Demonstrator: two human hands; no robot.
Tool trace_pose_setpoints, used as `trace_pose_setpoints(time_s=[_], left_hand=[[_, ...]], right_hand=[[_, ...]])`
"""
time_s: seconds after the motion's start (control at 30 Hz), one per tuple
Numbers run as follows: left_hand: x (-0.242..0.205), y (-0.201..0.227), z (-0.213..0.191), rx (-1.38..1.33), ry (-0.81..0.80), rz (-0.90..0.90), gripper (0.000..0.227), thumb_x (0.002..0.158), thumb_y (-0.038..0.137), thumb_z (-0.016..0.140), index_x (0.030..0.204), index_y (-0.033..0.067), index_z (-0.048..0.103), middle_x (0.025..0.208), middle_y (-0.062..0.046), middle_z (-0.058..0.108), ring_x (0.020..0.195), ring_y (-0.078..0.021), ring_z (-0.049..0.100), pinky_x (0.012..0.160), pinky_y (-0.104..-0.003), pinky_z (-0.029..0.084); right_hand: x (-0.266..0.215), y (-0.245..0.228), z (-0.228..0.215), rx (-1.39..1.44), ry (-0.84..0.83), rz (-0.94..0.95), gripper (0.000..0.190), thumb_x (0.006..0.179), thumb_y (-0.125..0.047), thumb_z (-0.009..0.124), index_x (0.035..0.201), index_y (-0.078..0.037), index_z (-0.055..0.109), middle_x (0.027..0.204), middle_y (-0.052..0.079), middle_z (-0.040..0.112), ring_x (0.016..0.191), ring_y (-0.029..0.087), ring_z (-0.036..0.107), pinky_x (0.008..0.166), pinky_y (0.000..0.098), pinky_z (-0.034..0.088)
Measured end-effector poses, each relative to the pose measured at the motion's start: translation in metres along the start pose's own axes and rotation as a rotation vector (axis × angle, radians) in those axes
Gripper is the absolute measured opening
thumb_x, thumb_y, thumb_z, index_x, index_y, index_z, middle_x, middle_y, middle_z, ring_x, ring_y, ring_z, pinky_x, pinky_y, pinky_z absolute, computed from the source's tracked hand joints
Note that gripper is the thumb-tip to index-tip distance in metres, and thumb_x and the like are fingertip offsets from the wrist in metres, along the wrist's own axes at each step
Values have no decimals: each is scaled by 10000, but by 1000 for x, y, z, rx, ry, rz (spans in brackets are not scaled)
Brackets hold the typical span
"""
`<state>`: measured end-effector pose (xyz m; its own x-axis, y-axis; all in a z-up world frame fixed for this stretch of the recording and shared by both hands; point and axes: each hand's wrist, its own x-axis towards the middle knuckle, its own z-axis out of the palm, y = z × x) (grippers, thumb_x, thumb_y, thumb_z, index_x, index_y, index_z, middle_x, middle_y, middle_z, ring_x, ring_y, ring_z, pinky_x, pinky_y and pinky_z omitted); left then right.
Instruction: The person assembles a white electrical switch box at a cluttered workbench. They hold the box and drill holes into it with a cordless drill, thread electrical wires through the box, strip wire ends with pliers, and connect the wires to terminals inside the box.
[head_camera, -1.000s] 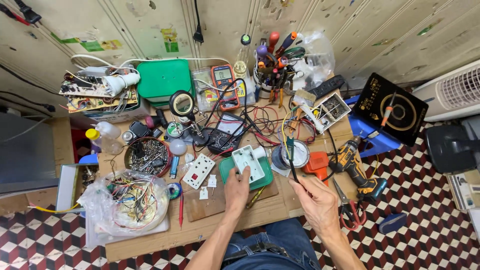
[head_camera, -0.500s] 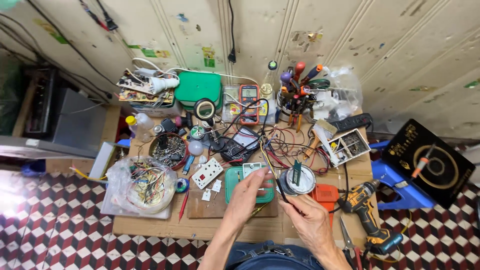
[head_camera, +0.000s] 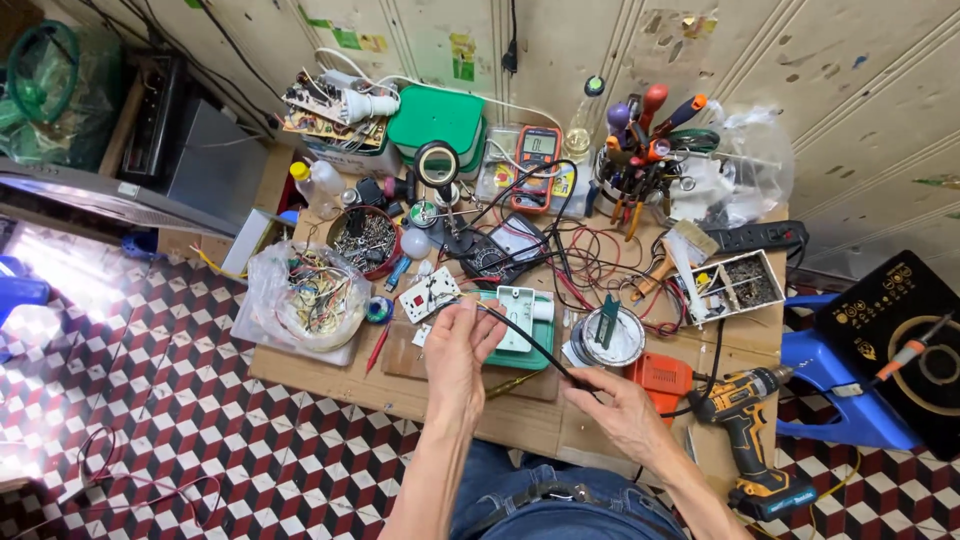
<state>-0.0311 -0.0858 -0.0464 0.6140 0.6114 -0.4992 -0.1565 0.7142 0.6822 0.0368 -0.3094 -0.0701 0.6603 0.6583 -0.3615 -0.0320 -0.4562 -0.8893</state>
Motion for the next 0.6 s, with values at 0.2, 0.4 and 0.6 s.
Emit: trace_pose_setpoints(time_s=[0.2,0.4,0.6], left_hand=[[33,-7,-34,-76,99,63,227,990,219,637,1093,26,577,1031,-131,710,942,-226,729,825,-357,629],[34,6,-42,-119,144,85,217,984,224,631,1083,42,568,1052,-140,713,959,-235,735,833,-357,632],[32,8,-51,-99,106,73,203,999,212,663,1096,61,568,1046,-93,695,904,-186,713,831,-328,628]], right_hand=[[0,1,-16,18,71,38,374,882,-165,758,1240,-62,730,914,68,626,775,131,578,702,278,497],[4,9,-14,409,76,59,306,905,-104,692,1198,-13,697,954,45,714,791,101,691,744,259,582],[7,16,-14,301,83,63,264,926,-126,689,1161,-16,735,901,44,731,777,96,674,715,249,561]])
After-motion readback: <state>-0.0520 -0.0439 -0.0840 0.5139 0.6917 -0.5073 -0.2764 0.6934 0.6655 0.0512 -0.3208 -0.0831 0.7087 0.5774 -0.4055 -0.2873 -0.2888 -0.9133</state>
